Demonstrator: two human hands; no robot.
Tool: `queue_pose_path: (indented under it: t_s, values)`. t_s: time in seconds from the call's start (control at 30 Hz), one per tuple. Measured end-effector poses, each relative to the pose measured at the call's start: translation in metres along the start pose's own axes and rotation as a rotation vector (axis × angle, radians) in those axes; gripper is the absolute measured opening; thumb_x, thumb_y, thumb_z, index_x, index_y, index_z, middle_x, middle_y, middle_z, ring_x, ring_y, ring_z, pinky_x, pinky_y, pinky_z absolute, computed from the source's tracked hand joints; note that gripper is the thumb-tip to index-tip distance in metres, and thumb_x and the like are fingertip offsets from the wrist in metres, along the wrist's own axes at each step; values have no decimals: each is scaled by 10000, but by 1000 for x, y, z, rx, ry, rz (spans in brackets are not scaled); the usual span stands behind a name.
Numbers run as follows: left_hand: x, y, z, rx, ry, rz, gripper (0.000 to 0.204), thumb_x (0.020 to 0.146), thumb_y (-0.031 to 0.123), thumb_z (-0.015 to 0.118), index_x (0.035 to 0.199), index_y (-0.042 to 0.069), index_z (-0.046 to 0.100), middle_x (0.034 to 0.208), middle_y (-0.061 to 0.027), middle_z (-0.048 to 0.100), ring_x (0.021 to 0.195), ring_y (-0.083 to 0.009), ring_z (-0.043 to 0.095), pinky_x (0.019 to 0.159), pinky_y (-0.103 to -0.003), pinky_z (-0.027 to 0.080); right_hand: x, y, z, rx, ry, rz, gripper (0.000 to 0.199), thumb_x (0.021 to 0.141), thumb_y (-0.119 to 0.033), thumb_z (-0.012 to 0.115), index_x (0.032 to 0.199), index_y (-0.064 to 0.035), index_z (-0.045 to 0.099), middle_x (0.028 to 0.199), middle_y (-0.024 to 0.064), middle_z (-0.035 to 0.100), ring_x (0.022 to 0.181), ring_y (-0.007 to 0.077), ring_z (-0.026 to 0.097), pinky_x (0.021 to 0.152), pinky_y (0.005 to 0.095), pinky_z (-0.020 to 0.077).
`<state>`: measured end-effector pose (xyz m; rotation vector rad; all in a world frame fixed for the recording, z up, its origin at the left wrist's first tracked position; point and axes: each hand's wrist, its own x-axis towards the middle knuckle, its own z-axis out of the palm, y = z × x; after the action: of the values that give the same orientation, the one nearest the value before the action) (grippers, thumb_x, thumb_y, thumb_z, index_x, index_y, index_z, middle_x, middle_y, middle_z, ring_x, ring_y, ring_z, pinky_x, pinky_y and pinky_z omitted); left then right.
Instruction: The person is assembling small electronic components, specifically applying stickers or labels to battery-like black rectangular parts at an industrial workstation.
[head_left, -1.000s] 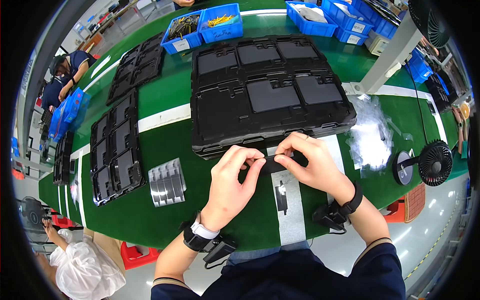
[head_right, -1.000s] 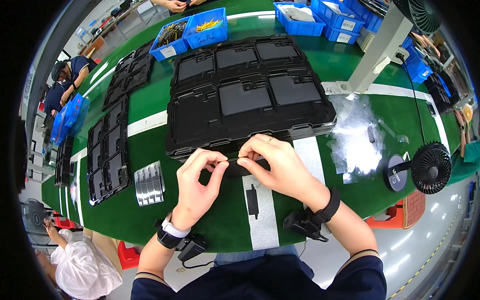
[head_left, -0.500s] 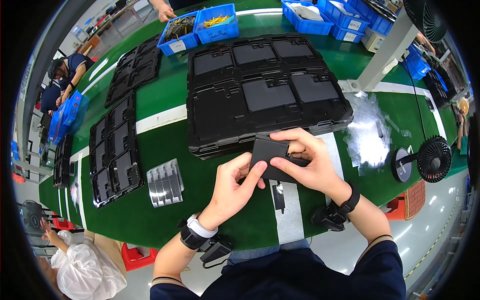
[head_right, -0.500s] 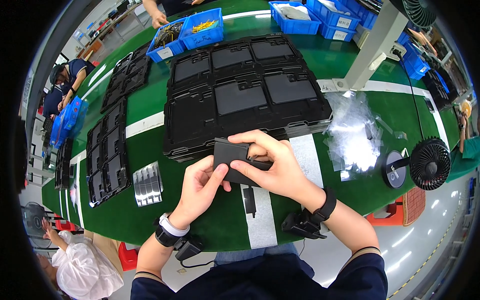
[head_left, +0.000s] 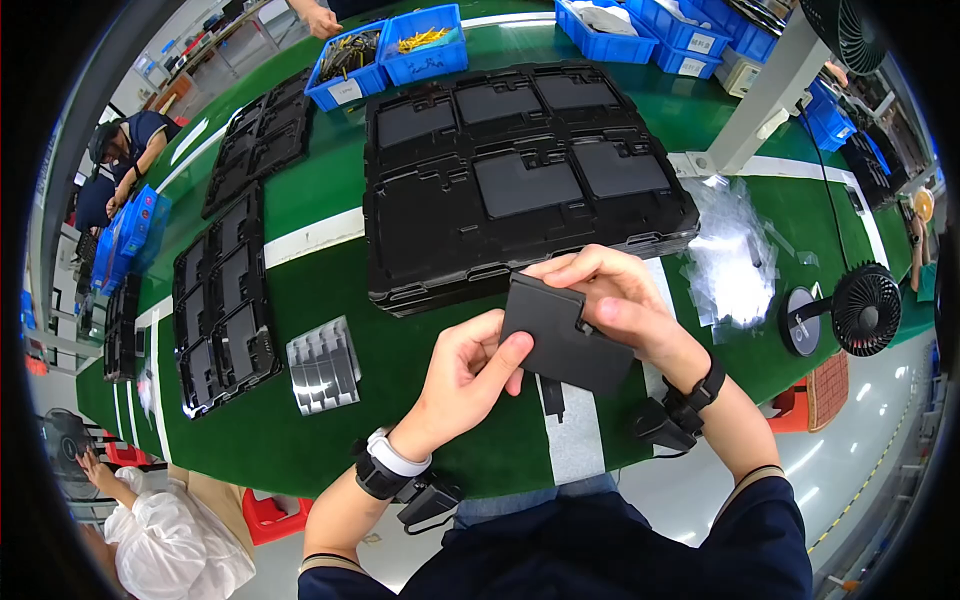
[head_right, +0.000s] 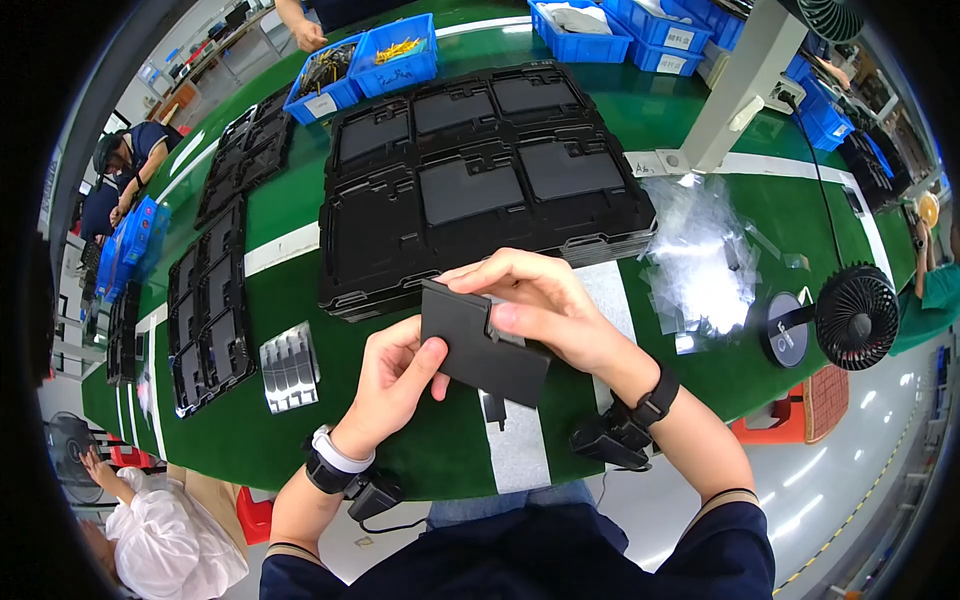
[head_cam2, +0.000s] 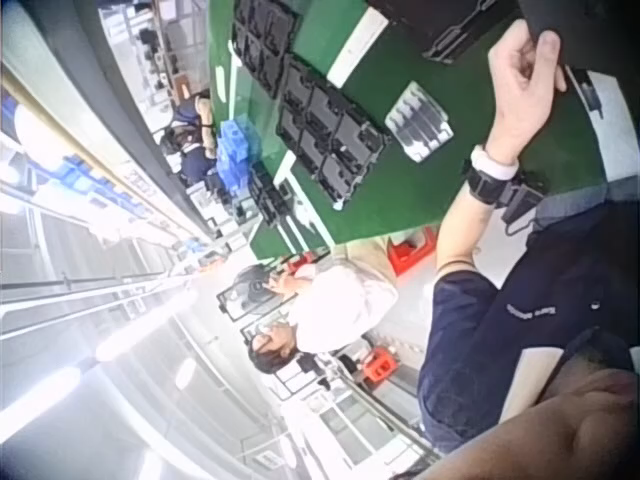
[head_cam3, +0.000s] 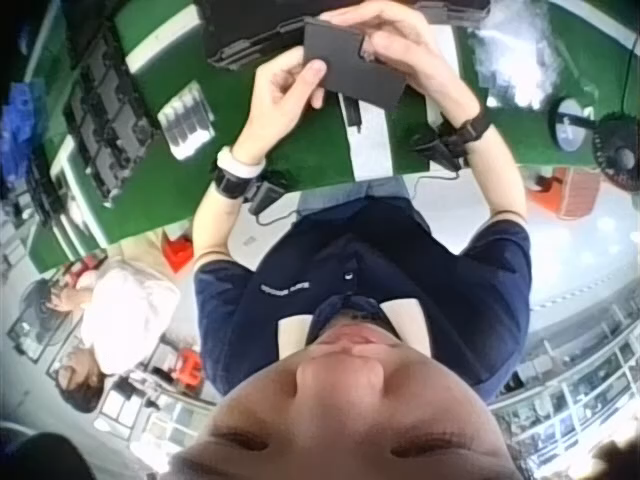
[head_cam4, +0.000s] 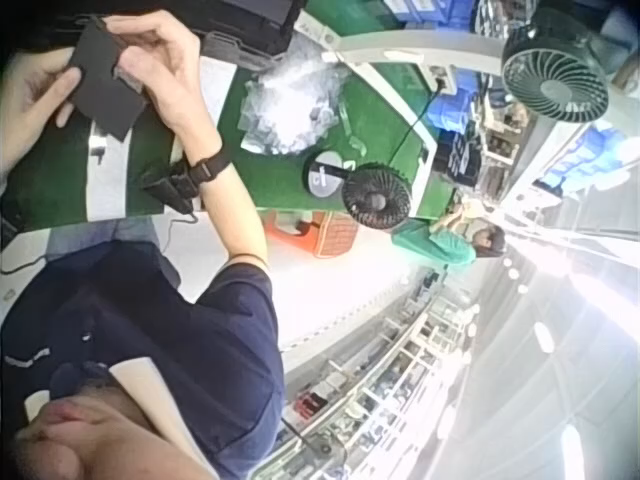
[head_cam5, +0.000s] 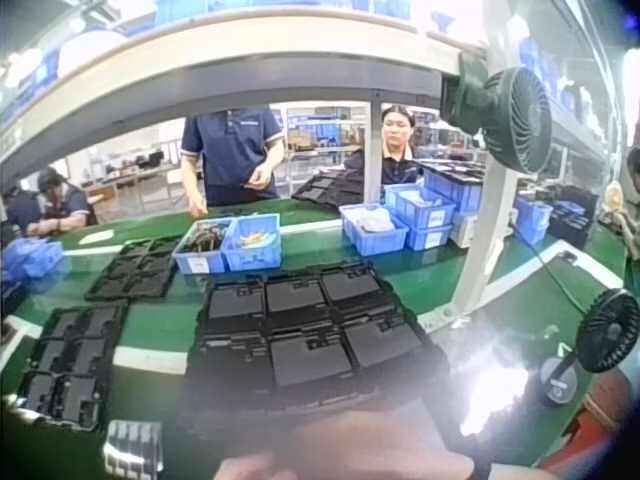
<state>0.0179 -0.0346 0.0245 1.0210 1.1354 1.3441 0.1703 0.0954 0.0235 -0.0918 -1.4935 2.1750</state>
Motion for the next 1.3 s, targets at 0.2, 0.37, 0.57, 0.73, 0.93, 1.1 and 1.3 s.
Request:
queue_pose_path:
  t_s: [0.2, 0.37, 0.57, 0.73, 0.93, 1.1, 1.3]
  values:
    - [-3, 2, 0, -42, -145, -43, 197, 926, 154, 508, 1006, -14, 573, 666, 30, 536, 511, -22, 430, 472, -177, 346, 2, 3, 5, 153, -122, -38, 249, 817, -160, 641, 1010, -36, 545, 1167, 194, 552, 1157, 290, 501, 982, 435, 380]
    - [-4, 1, -3, -20, -193, -64, 199, 918, 148, 519, 996, -21, 588, 653, 24, 531, 503, -29, 441, 467, -183, 345, 1, -1, 4, 44, -110, -27, 341, 761, -236, 711, 978, -75, 502, 1152, 271, 536, 1126, 339, 517, 948, 455, 415]
    - [5, 5, -5, 652, -13, 192, 127, 775, 43, 650, 899, 22, 632, 713, -50, 593, 571, -125, 532, 542, -235, 434, -30, -58, 27, -704, -88, -23, 440, 649, -62, 773, 969, -33, 472, 1035, 169, 595, 1044, 289, 574, 874, 371, 467]
    - [0, -2, -3, 833, -51, 166, 170, 696, 72, 719, 849, 55, 647, 764, -52, 579, 635, -183, 565, 560, -286, 455, -60, -44, 39, -1419, -201, 134, 444, 602, -70, 732, 976, -47, 492, 947, 110, 601, 928, 300, 580, 789, 386, 472]
    - [-3, -6, -2, 933, -107, 166, 229, 659, 144, 757, 856, 86, 656, 770, -27, 574, 735, -188, 563, 656, -305, 417, -83, -35, 27, -1455, -200, 152, 553, 591, -235, 768, 1074, -73, 551, 1220, 98, 514, 1153, 290, 465, 970, 413, 382]
    - [-8, -6, 6, 985, -118, 190, 235, 637, 172, 776, 826, 104, 655, 731, 2, 576, 723, -162, 565, 651, -294, 379, -91, -33, 18, -1383, -301, 228, 630, 580, -300, 769, 1157, -134, 578, 1324, 109, 428, 1217, 325, 397, 1023, 487, 308]
    - [-7, -6, 7, 969, -140, 161, 237, 632, 187, 779, 820, 129, 648, 725, 23, 569, 726, -147, 553, 658, -284, 345, -91, -19, 20, -1315, -251, 52, 588, 603, -313, 743, 1132, -108, 589, 1291, 152, 440, 1130, 351, 450, 960, 460, 374]
